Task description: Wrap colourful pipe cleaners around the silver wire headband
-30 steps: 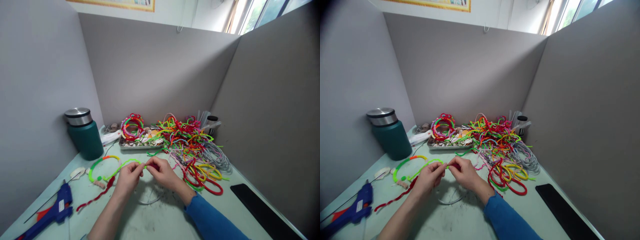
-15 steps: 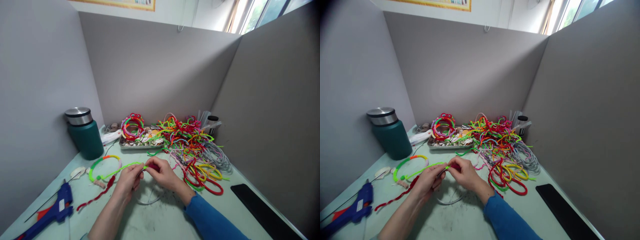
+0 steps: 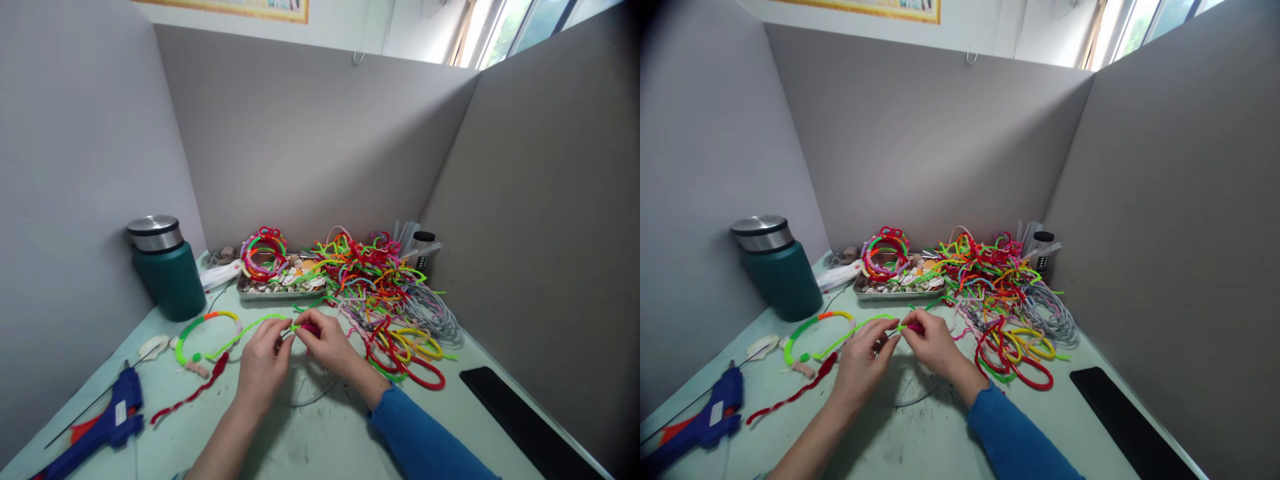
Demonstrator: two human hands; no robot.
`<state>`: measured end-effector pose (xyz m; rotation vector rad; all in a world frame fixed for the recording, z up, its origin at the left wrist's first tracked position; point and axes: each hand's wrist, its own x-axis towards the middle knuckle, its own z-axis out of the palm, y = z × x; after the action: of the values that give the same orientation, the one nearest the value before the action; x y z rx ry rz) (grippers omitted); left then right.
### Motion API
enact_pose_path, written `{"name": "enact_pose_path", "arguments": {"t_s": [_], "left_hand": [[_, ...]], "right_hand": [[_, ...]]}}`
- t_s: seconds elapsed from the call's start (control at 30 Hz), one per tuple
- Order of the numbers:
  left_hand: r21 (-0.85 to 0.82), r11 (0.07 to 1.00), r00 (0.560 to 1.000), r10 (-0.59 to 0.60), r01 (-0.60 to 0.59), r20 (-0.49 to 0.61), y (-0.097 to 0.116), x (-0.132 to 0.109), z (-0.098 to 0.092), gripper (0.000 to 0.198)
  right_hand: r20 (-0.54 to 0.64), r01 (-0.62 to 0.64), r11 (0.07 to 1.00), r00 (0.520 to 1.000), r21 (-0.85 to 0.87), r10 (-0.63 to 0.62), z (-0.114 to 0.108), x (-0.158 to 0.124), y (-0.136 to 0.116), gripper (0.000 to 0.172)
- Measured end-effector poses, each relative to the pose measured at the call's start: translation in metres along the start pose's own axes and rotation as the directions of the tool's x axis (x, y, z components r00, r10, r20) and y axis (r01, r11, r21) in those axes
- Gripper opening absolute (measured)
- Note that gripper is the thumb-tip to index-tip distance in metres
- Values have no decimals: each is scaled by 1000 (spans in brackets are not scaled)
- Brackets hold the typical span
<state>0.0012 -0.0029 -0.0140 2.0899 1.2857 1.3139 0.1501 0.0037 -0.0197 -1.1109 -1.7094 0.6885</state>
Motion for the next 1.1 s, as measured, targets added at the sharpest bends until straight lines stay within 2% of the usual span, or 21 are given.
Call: {"name": "enact_pose_path", "arguments": {"t_s": [0.1, 0.3, 0.43, 0.5, 0.63, 0.77, 0.83, 0.9, 1.1], "left_hand": [[48, 998, 999, 35, -35, 10, -2, -1, 2, 26], [125, 992, 1000, 15, -16, 12, -1, -1, 0, 25], [44, 998, 999, -34, 33, 23, 0, 1, -1, 23], [-47, 993, 993, -109, 110, 39, -1, 1, -1, 22], [-245, 906, 935, -309, 345, 173, -5, 4, 1, 27], [-461, 746, 873, -358, 480, 331, -4, 7, 2, 33], [-532, 667, 852, -373, 521, 368, -1, 8, 2, 34], [-561, 627, 841, -381, 541, 385, 2, 9, 1, 35], [-569, 617, 836, -334, 543, 435, 4, 7, -1, 41]], "right_hand": [[3, 2, 1000, 1000, 24, -2, 0, 0, 1, 12], [13, 10, 1000, 1000, 2, -10, -2, 0, -3, 10], [13, 12, 1000, 1000, 1, -12, -2, -1, -4, 9], [13, 7, 1000, 1000, 8, -7, -2, -1, -5, 9], [11, 17, 1000, 1000, 20, -17, -2, 0, -6, 9], [17, 14, 998, 1000, 53, -15, -2, 0, -6, 9], [20, 4, 998, 1000, 57, -6, -2, 0, -5, 9], [27, 4, 999, 1000, 53, -5, -1, -1, -4, 10], [33, 18, 998, 999, 65, -20, 0, -1, -3, 12]]}}
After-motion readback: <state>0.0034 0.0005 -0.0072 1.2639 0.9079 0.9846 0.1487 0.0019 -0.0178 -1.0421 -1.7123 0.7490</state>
